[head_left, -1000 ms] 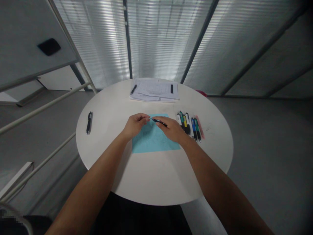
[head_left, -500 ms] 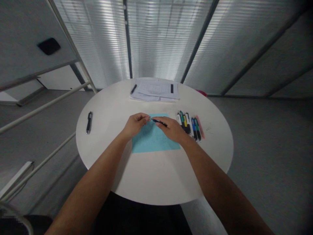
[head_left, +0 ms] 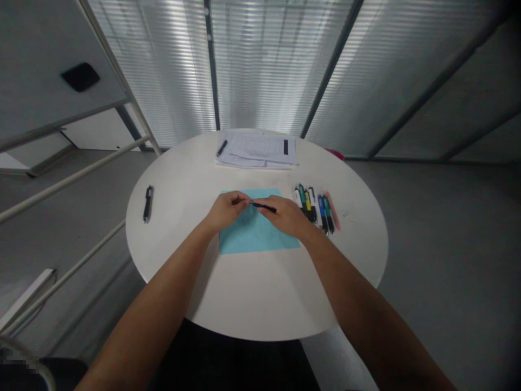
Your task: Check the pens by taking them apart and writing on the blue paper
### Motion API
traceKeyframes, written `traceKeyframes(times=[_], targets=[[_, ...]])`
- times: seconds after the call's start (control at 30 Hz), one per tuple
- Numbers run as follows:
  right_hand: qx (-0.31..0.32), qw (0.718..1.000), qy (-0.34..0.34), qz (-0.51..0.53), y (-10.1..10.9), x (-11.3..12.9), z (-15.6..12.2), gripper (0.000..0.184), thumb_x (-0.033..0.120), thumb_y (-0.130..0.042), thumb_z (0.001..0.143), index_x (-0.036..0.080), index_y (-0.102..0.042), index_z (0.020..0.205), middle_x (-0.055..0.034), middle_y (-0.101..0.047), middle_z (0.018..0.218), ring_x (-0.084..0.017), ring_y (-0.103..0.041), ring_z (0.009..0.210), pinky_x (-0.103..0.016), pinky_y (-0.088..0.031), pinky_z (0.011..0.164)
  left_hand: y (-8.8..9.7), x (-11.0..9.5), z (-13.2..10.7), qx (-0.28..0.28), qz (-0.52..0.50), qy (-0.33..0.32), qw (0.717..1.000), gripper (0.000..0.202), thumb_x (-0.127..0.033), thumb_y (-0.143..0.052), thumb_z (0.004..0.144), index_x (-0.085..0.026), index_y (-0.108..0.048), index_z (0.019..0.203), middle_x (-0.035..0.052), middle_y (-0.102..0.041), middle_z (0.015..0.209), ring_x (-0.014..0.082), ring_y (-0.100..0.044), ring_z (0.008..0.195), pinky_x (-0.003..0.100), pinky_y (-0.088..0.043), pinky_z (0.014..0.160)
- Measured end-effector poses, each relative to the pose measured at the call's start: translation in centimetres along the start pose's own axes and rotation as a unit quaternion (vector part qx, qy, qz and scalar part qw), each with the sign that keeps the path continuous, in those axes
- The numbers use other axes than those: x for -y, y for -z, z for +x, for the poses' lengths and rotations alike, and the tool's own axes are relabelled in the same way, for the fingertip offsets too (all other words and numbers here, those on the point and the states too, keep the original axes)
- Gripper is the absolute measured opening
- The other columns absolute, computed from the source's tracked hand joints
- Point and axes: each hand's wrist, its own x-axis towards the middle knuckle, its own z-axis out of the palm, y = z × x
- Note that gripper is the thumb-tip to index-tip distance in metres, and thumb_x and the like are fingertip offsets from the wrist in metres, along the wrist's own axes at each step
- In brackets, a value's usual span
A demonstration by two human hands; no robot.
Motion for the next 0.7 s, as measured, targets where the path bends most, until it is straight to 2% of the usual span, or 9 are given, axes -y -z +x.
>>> traceKeyframes(times=[0.13,0.2,0.33,0.47,0.7], targets=[[-0.012,1.000,0.006,0.023,-0.2,-0.1,0.0,0.032,0.030,-0.053,0.091,0.028,-0.064,0.121,-0.0053,-0.068,0.112,-0.019,-0.063,0.098,-0.035,-0.048,0.088,-0.2,0.5,0.2,-0.005,-0.015,0.002,1.000,0.027,-0.035,-0.062,0.077,-0.015,-0.068,0.095,0.0033,-0.067,0.077,0.0137,-0.058,0.068,0.027,-0.044,0.066],[-0.022,0.999,-0.005,0.034,-0.3,-0.1,0.0,0.032,0.030,-0.056,0.089,0.028,-0.064,0.120,-0.0054,-0.068,0.111,-0.019,-0.064,0.096,-0.035,-0.048,0.087,-0.2,0.8,0.3,-0.009,-0.020,0.001,1.000,0.026,-0.035,-0.063,0.076,-0.015,-0.068,0.092,0.0030,-0.067,0.077,0.0133,-0.058,0.068,0.026,-0.043,0.066],[-0.030,0.998,-0.044,0.035,-0.4,-0.1,0.1,0.026,0.031,-0.061,0.086,0.026,-0.064,0.112,-0.0044,-0.070,0.097,-0.020,-0.064,0.087,-0.034,-0.049,0.079,-0.2,0.6,0.2,-0.010,-0.007,0.002,1.000,0.024,-0.038,-0.061,0.078,-0.016,-0.068,0.082,0.0030,-0.067,0.076,0.0132,-0.057,0.070,0.026,-0.043,0.067],[-0.032,0.998,-0.038,0.044,-0.4,0.0,0.2,0.019,0.031,-0.059,0.087,0.024,-0.064,0.104,-0.0039,-0.069,0.094,-0.019,-0.064,0.086,-0.033,-0.048,0.078,-0.1,-0.2,0.0,-0.006,-0.019,0.006,1.000,0.027,-0.040,-0.057,0.081,-0.015,-0.068,0.080,0.0032,-0.065,0.074,0.0124,-0.053,0.065,0.026,-0.040,0.063],[-0.039,0.997,-0.028,0.067,-0.3,0.3,0.2,0.018,0.030,-0.059,0.087,0.024,-0.064,0.102,-0.0039,-0.069,0.094,-0.018,-0.063,0.084,-0.033,-0.048,0.079,-0.2,-0.5,0.0,-0.017,-0.070,0.042,0.997,0.023,-0.033,-0.064,0.074,-0.015,-0.069,0.086,0.0016,-0.063,0.069,0.0109,-0.051,0.061,0.024,-0.038,0.058]])
